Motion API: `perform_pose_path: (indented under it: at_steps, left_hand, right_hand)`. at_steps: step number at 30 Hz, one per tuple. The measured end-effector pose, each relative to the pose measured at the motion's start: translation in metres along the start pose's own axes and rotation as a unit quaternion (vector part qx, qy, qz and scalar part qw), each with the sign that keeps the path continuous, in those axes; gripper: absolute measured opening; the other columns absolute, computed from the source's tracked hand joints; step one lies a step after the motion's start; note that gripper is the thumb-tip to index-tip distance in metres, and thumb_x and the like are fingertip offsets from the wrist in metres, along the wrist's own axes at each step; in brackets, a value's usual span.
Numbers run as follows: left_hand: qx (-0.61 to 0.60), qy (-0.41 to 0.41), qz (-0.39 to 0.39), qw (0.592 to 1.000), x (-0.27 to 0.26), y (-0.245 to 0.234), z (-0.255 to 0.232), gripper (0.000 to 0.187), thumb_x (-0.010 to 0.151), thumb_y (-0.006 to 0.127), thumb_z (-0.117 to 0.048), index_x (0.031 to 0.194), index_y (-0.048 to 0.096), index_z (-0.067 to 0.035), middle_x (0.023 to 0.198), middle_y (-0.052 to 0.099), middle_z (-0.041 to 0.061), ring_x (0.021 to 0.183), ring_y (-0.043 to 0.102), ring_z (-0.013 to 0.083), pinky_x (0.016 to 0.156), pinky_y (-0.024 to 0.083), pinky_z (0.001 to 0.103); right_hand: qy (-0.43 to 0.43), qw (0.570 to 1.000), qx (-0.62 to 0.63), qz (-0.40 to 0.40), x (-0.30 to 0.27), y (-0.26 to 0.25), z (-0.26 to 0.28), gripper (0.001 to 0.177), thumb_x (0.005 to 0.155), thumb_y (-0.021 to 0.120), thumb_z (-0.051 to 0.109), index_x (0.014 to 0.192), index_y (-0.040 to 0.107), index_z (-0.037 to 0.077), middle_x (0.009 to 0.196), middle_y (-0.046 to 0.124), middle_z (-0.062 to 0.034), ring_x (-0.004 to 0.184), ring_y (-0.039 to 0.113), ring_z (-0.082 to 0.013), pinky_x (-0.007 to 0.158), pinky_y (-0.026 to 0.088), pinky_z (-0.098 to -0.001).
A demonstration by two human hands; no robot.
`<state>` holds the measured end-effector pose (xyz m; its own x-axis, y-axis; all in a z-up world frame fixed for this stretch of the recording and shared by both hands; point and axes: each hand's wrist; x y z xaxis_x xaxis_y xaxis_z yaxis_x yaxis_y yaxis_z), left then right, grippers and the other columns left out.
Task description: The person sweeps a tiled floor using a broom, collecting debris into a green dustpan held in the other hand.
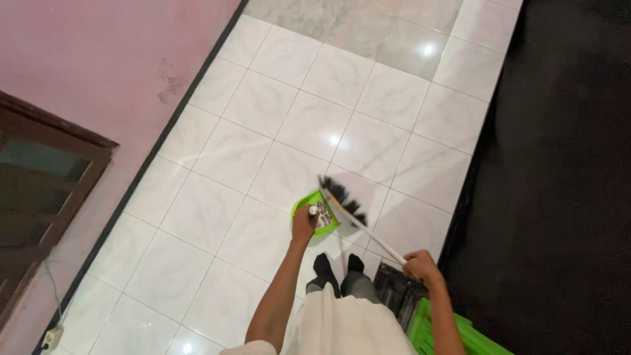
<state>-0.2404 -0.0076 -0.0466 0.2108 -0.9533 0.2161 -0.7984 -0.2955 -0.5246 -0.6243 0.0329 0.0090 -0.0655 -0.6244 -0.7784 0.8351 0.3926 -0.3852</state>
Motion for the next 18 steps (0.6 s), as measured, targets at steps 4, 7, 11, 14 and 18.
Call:
perform_pose_path:
  at_steps: [4, 7, 11, 14, 18]
  left_hand:
    - [-0.019, -0.051, 0.032, 0.998, 0.005, -0.008, 0.002, 0.015, 0.086, 0.073, -0.016, 0.088, 0.066, -0.003, 0.071, 0.066, 0.018, 0.066, 0.064, 0.0390, 0.060, 0.049, 0.046]
    - [-0.012, -0.048, 0.008, 0.999, 0.005, -0.011, 0.001, 0.019, 0.086, 0.074, -0.017, 0.092, 0.066, -0.002, 0.070, 0.065, 0.019, 0.064, 0.063, 0.0411, 0.059, 0.048, 0.048]
    - [-0.009, -0.094, 0.021, 0.995, 0.002, -0.015, 0.001, 0.017, 0.087, 0.074, -0.017, 0.086, 0.066, -0.002, 0.072, 0.067, 0.020, 0.069, 0.065, 0.0419, 0.061, 0.051, 0.047]
    - [-0.023, -0.073, 0.004, 0.997, 0.003, -0.013, 0.000, 0.014, 0.085, 0.074, -0.015, 0.088, 0.067, -0.003, 0.074, 0.068, 0.020, 0.072, 0.066, 0.0420, 0.062, 0.052, 0.046]
    - [-0.015, -0.054, 0.016, 0.998, 0.013, -0.008, 0.003, 0.015, 0.085, 0.075, -0.013, 0.087, 0.066, -0.002, 0.076, 0.068, 0.020, 0.074, 0.066, 0.0430, 0.064, 0.052, 0.048]
  right_hand:
    - [0.036, 0.999, 0.019, 0.014, -0.026, -0.037, -0.029, 0.050, 0.062, 0.072, -0.008, 0.111, 0.078, -0.009, 0.063, 0.066, -0.0141, 0.044, 0.049, -0.0167, 0.040, 0.035, -0.0315]
    - [0.053, 0.998, -0.023, -0.038, -0.038, -0.059, -0.032, 0.055, 0.063, 0.072, -0.008, 0.118, 0.075, -0.004, 0.066, 0.074, -0.0152, 0.044, 0.055, -0.0174, 0.040, 0.039, -0.0327]
    - [-0.038, 0.995, -0.056, -0.078, -0.023, -0.053, -0.025, 0.052, 0.064, 0.074, -0.005, 0.116, 0.075, -0.009, 0.068, 0.073, -0.0196, 0.047, 0.061, -0.0195, 0.043, 0.045, -0.0323]
    - [-0.043, 0.989, -0.096, -0.104, -0.002, -0.026, -0.008, 0.051, 0.067, 0.075, -0.002, 0.116, 0.070, -0.010, 0.070, 0.073, -0.0206, 0.051, 0.069, -0.0230, 0.045, 0.052, -0.0338]
    - [-0.028, 0.992, -0.121, -0.019, 0.016, 0.015, 0.021, 0.031, 0.069, 0.072, 0.000, 0.096, 0.077, -0.015, 0.065, 0.071, -0.0200, 0.048, 0.065, -0.0239, 0.042, 0.047, -0.0367]
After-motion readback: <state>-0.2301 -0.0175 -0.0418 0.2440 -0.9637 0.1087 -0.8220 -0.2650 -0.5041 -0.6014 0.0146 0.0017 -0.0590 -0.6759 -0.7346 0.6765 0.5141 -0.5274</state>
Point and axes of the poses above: each hand's wrist, its own x-axis towards the middle knuckle, its own y-axis out of the palm, z = x × y
